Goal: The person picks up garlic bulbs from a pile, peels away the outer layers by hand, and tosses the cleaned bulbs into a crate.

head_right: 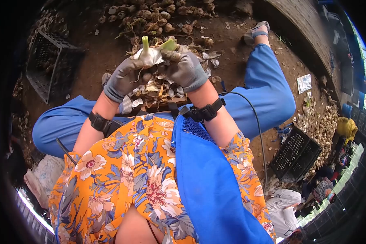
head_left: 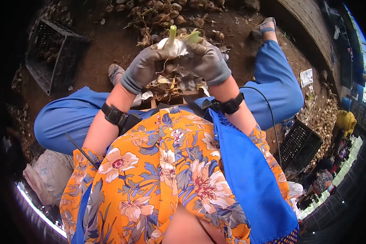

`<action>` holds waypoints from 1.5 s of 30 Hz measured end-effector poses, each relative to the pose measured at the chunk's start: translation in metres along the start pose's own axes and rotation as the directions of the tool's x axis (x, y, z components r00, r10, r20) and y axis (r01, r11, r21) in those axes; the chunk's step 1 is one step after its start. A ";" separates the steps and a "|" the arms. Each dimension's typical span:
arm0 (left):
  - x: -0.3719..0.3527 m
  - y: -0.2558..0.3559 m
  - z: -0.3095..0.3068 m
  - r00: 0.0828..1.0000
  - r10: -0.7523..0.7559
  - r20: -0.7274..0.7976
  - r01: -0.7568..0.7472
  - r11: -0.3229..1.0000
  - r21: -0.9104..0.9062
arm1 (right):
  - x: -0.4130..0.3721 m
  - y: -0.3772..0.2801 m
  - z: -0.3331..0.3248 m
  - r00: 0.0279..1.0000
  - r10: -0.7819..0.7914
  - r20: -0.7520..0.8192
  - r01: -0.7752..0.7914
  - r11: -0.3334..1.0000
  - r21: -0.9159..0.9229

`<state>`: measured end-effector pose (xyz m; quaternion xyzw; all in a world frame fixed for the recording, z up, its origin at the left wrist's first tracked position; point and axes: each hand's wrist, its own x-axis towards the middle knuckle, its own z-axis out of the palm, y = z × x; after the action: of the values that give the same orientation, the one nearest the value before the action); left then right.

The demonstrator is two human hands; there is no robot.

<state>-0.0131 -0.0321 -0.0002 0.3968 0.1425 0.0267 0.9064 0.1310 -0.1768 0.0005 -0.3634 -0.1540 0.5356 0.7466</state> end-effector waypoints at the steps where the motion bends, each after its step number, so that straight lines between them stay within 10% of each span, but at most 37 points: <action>1: 0.002 0.000 -0.005 1.000 -0.001 0.000 0.001 1.000 -0.001 | -0.001 0.000 0.000 1.000 0.000 -0.001 0.000 1.000 0.000; 4: 0.009 0.011 -0.008 0.968 -0.082 -0.237 0.142 0.959 0.247 | 0.000 -0.002 0.000 0.990 -0.066 -0.129 0.049 0.990 -0.130; 7: 0.000 0.023 0.010 0.841 0.478 -0.252 0.008 0.457 0.890 | 0.002 -0.004 -0.001 0.943 -0.051 -0.329 -0.057 0.949 -0.310; 12: 0.005 0.019 0.019 0.866 0.453 -0.212 0.088 0.280 0.956 | 0.007 0.008 0.010 0.964 -0.095 -0.248 -0.051 0.850 -0.525; 14: 0.003 0.012 0.014 0.808 0.586 0.065 -0.157 0.108 0.982 | 0.017 0.007 -0.022 0.884 -0.259 -0.390 -0.038 0.790 -0.611; 16: -0.003 0.018 0.019 0.819 0.574 -0.018 -0.161 0.259 0.952 | 0.020 0.000 -0.055 0.735 -0.281 -0.617 -0.189 0.789 -0.584; 17: -0.004 0.021 0.020 0.827 0.552 -0.104 -0.157 0.405 0.901 | 0.023 0.002 -0.111 0.841 -0.214 -0.496 -0.362 0.459 -0.812; 18: -0.002 0.023 0.017 0.825 0.556 -0.102 -0.160 0.403 0.901 | 0.023 -0.004 -0.096 0.842 -0.218 -0.493 -0.359 0.457 -0.814; 20: -0.005 0.021 0.012 0.866 0.483 -0.128 -0.082 0.389 0.918 | 0.013 -0.006 -0.060 0.927 -0.351 -0.129 -0.226 -0.249 -0.942; 22: -0.003 0.018 0.013 0.849 0.520 -0.096 -0.106 0.345 0.933 | 0.017 -0.007 -0.021 0.898 -0.429 0.103 0.083 -0.066 -0.994; 25: -0.005 0.023 0.024 0.866 0.494 -0.074 -0.054 0.240 0.969 | 0.014 0.005 0.031 0.871 -0.486 0.068 0.134 0.102 -0.986; 27: -0.006 0.024 0.028 0.871 0.491 0.022 -0.067 0.075 0.995 | 0.012 0.010 0.037 0.857 -0.427 0.289 0.147 -0.334 -0.931; 30: -0.007 0.022 0.025 0.831 0.524 0.186 -0.158 -0.098 0.983 | 0.016 0.009 0.038 0.844 -0.382 0.377 0.165 -0.485 -0.859; 34: -0.007 0.019 0.014 0.817 0.531 0.224 -0.221 -0.070 0.973 | 0.034 0.013 -0.025 0.923 -0.354 -0.148 -0.302 -0.432 -0.850; 36: -0.003 0.016 0.006 0.800 0.600 0.004 -0.316 0.415 0.853 | 0.030 0.005 -0.056 0.877 -0.124 -0.465 -0.471 -0.419 -0.776; 40: -0.007 0.029 -0.001 0.856 0.489 -0.168 -0.193 0.603 0.774 | 0.017 0.002 -0.058 0.971 -0.021 -0.237 -0.238 -0.115 -0.964; 42: -0.007 0.026 0.002 0.850 0.510 -0.133 -0.203 0.548 0.811 | 0.020 -0.005 -0.016 0.954 -0.291 -0.072 0.105 0.548 -0.830; 45: -0.003 0.027 0.018 0.836 0.537 0.111 -0.257 0.204 0.945 | 0.028 0.002 0.015 0.920 -0.373 -0.119 0.141 0.599 -0.788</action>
<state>-0.0092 -0.0270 0.0318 0.8591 0.1322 0.2217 0.4420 0.1306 -0.1456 0.0051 -0.6881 -0.3135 0.2496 0.6049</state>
